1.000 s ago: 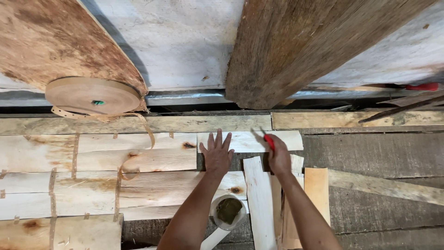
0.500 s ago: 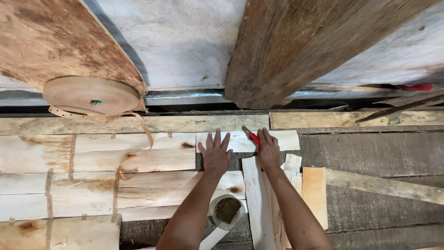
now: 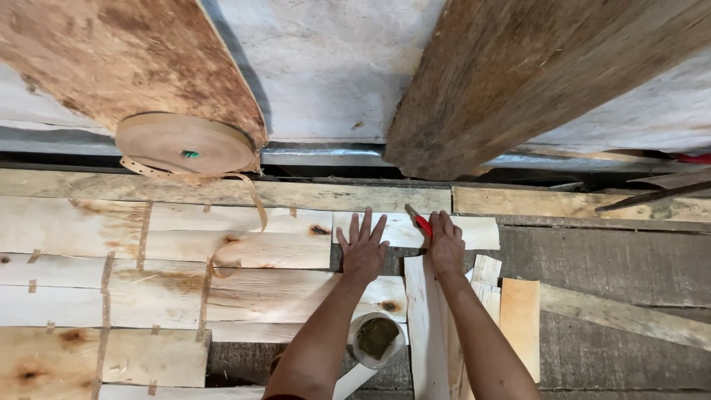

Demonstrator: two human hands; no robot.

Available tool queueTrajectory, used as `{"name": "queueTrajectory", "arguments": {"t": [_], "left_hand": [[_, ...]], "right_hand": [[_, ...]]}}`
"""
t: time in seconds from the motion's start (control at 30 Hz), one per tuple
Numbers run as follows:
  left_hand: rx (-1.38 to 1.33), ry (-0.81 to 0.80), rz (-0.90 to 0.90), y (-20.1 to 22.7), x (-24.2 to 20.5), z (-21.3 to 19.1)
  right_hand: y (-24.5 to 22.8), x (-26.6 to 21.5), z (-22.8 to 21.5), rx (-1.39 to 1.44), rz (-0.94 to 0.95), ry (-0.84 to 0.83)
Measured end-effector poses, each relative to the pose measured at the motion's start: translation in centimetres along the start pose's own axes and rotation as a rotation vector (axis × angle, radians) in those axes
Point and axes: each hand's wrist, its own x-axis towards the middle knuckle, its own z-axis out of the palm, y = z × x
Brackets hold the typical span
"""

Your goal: Assembling and fitting thin wood slats together on a workbench using a utility knife and adhesive.

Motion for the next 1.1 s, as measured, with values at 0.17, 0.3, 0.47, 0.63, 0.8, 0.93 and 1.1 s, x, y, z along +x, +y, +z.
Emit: {"name": "queueTrajectory", "arguments": {"t": [0.17,0.3,0.47,0.63,0.8,0.93,1.1], "left_hand": [[-0.005,0.047,0.04,-0.8,0.1,0.8],[0.01,0.056,0.049,-1.2,0.3,1.2],[0.079,0.022,0.057,-1.5,0.5,1.0],[0.116,-0.001,0.057,-1.2,0.3,0.0],[0.08,0.024,0.063,-1.4,0.4,0.3],[0.079,-0.02,0.045,-1.4,0.0,0.1],[0.072,-0.027,0.038,-1.0,0.3,-0.4]], "right_hand": [[0.3,0.0,0.4,-0.002,0.013,0.001],[1.5,0.1,1.7,-0.003,-0.044,0.059],[1.5,-0.8,0.6,-0.027,-0.067,0.09],[2.5,-0.7,-0.6,-0.041,0.019,0.188],[4.8,-0.3,-0.5,0.134,0.27,0.085],[6.0,0.1,-0.3,0.121,0.359,0.125],[8.8,-0.1,1.3,0.112,0.205,0.239]]}}
